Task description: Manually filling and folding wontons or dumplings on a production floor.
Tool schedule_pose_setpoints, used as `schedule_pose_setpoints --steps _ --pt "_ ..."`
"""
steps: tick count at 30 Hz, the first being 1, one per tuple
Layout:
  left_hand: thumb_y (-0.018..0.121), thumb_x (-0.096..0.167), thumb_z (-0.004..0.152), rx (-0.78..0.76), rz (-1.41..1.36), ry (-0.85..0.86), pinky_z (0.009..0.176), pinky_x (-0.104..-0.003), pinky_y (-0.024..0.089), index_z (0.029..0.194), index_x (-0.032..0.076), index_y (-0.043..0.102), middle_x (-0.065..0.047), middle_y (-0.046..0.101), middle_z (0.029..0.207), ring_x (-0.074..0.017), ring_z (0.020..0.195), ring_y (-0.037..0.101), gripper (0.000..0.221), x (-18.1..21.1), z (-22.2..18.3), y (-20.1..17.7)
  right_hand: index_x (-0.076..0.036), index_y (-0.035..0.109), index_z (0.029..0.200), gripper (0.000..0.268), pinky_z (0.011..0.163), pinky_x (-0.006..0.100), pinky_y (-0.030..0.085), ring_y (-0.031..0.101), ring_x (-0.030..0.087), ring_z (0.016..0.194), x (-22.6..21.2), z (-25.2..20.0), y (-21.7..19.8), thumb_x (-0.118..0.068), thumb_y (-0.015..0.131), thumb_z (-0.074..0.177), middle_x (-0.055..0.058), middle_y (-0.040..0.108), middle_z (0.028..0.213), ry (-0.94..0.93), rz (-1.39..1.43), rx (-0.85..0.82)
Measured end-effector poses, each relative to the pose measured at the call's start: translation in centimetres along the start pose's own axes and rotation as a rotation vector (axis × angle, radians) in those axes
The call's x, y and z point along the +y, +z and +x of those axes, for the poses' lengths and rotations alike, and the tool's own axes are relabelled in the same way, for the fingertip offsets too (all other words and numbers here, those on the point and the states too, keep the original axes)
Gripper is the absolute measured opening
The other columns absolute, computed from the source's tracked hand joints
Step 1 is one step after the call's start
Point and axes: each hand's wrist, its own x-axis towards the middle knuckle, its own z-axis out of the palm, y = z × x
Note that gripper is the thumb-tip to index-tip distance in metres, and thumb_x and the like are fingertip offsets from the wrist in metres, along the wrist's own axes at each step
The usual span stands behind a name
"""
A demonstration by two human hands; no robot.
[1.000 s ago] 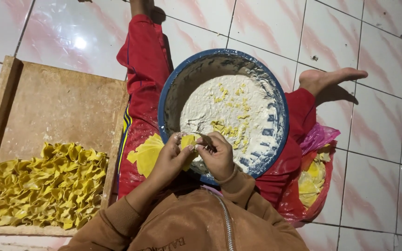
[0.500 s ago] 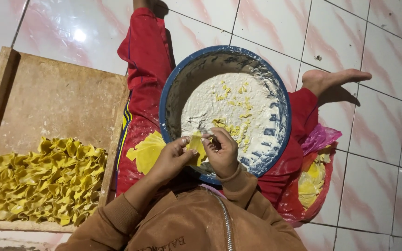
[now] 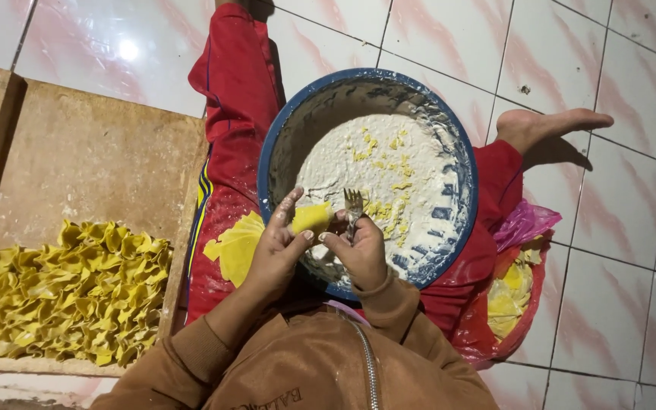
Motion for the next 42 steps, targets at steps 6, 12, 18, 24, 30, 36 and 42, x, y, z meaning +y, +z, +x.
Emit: schedule_pose_setpoints --steps 6,12,18,24,30,36,42 --pt "0.063 -0.001 0.092 0.237 -0.187 -0.152 0.091 -0.046 0.060 0.150 -0.001 0.046 -0.026 0.071 0.120 -0.0333 0.104 0.072 0.060 1.2 0.5 0.9 0.004 0.064 0.124 0.042 0.060 0.016 0.043 0.052 0.003 0.066 -6.5 -0.2 1.6 0.001 0.076 0.084 0.009 0.071 0.094 -0.071 -0.080 -0.093" --pt "0.065 -0.001 0.090 0.319 -0.236 -0.166 0.086 -0.049 0.062 0.141 0.001 0.053 -0.025 0.072 0.116 -0.0344 0.098 0.074 0.053 2.0 0.5 -0.4 0.004 0.072 0.118 0.028 0.090 0.040 0.055 0.070 0.037 0.106 -2.7 2.8 -4.4 0.001 0.055 0.095 0.020 0.071 0.115 -0.287 -0.736 -0.137" --pt "0.070 -0.002 0.083 0.310 -0.379 -0.177 0.091 -0.052 0.060 0.121 -0.002 0.064 -0.031 0.068 0.125 -0.0410 0.105 0.072 0.038 4.4 0.9 -1.7 -0.019 0.078 0.110 0.020 0.070 0.038 0.059 0.073 0.028 0.083 -3.5 3.8 -5.9 -0.019 0.061 0.097 0.004 0.072 0.092 -0.103 -1.237 -0.028" --pt "0.069 0.007 0.087 0.338 -0.383 -0.213 0.095 -0.049 0.058 0.122 0.004 0.065 -0.025 0.068 0.131 -0.0355 0.111 0.071 0.036 6.3 0.6 0.2 -0.024 0.077 0.105 0.021 0.075 0.047 0.060 0.073 0.033 0.090 -0.1 5.3 -5.6 -0.026 0.058 0.097 0.005 0.070 0.091 -0.005 -1.392 -0.116" --pt "0.064 0.006 0.093 0.414 -0.388 -0.227 0.097 -0.048 0.057 0.121 0.001 0.065 -0.024 0.070 0.125 -0.0353 0.112 0.071 0.029 4.1 0.5 -1.5 -0.018 0.079 0.103 0.021 0.077 0.054 0.059 0.071 0.043 0.095 2.0 6.5 -5.5 -0.022 0.061 0.093 0.015 0.074 0.093 0.147 -1.130 -0.258" --pt "0.066 0.014 0.098 0.504 -0.301 -0.209 0.093 -0.035 0.058 0.116 0.009 0.066 -0.008 0.075 0.106 -0.0165 0.097 0.073 0.018 -2.8 0.7 -8.4 -0.006 0.081 0.102 0.023 0.074 0.043 0.057 0.070 0.022 0.086 -9.3 3.9 -0.5 -0.010 0.066 0.085 0.022 0.077 0.087 0.247 -0.649 -0.223" --pt "0.068 0.019 0.100 0.559 -0.248 -0.166 0.080 -0.027 0.051 0.101 0.011 0.066 -0.001 0.070 0.089 -0.0108 0.080 0.063 0.008 1.5 0.9 -3.9 0.004 0.078 0.101 0.019 0.077 0.038 0.059 0.067 0.017 0.088 -6.0 3.3 -2.6 0.005 0.070 0.084 0.022 0.077 0.094 -0.117 -0.302 -0.218"
